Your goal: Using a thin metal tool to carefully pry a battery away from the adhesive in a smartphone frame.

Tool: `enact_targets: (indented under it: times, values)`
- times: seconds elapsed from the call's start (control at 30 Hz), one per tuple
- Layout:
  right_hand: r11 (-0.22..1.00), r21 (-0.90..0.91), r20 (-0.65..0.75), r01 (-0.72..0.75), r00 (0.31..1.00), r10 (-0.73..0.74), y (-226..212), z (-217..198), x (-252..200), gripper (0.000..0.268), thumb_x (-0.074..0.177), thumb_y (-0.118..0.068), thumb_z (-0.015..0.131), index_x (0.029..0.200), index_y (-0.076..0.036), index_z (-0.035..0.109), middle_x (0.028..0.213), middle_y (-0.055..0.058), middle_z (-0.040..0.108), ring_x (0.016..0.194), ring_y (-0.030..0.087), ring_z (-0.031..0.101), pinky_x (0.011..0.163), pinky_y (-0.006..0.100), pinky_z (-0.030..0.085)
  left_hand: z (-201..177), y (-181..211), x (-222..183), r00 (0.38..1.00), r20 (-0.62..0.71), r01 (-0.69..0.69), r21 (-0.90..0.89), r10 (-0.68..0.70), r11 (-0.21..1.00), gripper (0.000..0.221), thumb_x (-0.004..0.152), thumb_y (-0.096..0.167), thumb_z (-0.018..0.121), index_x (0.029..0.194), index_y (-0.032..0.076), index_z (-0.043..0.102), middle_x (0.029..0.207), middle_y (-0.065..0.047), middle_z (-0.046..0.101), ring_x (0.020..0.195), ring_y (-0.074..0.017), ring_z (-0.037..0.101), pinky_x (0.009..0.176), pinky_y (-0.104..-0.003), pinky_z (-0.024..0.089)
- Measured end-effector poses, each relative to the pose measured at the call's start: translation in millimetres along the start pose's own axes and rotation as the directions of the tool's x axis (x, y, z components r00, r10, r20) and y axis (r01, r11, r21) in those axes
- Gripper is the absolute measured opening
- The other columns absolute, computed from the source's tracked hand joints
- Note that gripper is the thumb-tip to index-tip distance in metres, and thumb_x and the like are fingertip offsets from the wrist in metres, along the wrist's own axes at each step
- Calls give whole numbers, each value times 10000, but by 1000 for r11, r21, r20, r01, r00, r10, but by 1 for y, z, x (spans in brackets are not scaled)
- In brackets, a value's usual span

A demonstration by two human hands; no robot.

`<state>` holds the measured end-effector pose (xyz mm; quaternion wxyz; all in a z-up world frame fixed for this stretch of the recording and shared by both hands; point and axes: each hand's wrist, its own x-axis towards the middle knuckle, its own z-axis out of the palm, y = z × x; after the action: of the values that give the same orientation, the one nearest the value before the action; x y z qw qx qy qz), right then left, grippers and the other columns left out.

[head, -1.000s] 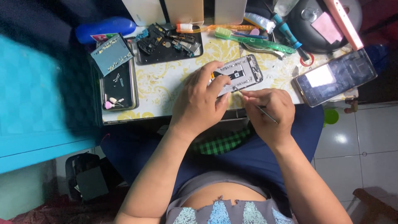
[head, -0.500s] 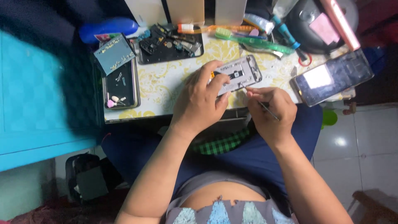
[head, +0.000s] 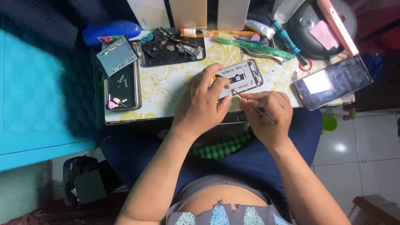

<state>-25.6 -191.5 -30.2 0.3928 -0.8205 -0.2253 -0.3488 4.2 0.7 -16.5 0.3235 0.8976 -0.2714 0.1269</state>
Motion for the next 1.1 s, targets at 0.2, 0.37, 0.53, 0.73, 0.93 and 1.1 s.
enact_targets:
  times: [0.2, 0.37, 0.53, 0.73, 0.93, 1.1]
  values:
    - [1000, -5, -26, 11, 1000, -11, 5, -5, -4, 231, 928, 106, 803, 808, 22, 624, 825, 150, 731, 734, 381, 722, 661, 435, 537, -3, 2, 0, 1000, -13, -20, -12, 19, 1000, 206, 940, 156, 683, 1080, 144, 532, 1354, -149, 493, 1208, -403, 653, 1027, -497, 536]
    - [1000, -13, 21, -24, 999, 24, -1, -3, -1, 204, 910, 47, 824, 818, -20, 655, 832, 94, 755, 748, 305, 737, 705, 404, 542, -4, 2, 0, 1000, 4, -8, 6, 8, 1000, 197, 947, 184, 681, 1077, 161, 534, 1338, -143, 502, 1178, -375, 667, 1001, -475, 549]
    - [1000, -5, -1, -14, 1000, 14, 4, -5, -6, 198, 943, 82, 790, 831, 23, 638, 834, 134, 737, 771, 366, 747, 687, 423, 542, -3, 3, 0, 1000, 3, -15, 9, 15, 1000, 203, 940, 174, 684, 1073, 147, 533, 1357, -138, 497, 1199, -383, 653, 1011, -485, 539]
    - [997, -34, 32, -69, 997, 70, -1, -8, -1, 186, 934, 76, 796, 853, 1, 646, 868, 129, 753, 767, 352, 732, 681, 414, 541, -8, 2, 2, 999, 26, -22, -3, 22, 1000, 202, 936, 150, 685, 1080, 156, 542, 1342, -132, 506, 1185, -377, 658, 1007, -477, 538]
    - [970, 13, 75, -241, 968, 239, 4, -28, 3, 115, 952, 46, 792, 968, -8, 692, 915, 135, 782, 843, 355, 757, 674, 381, 548, -10, -9, 17, 986, 76, -141, -50, 145, 989, 295, 877, 142, 729, 1134, 164, 586, 1379, -102, 514, 1200, -387, 649, 1027, -515, 520]
    - [986, 104, 139, -133, 983, 118, 15, -36, 8, 112, 951, 46, 802, 925, -5, 706, 957, 155, 785, 867, 366, 751, 739, 398, 556, -9, -14, 36, 959, 187, -185, -153, 212, 971, 533, 721, 78, 752, 1225, 194, 624, 1378, -57, 583, 1201, -368, 668, 1148, -567, 350]
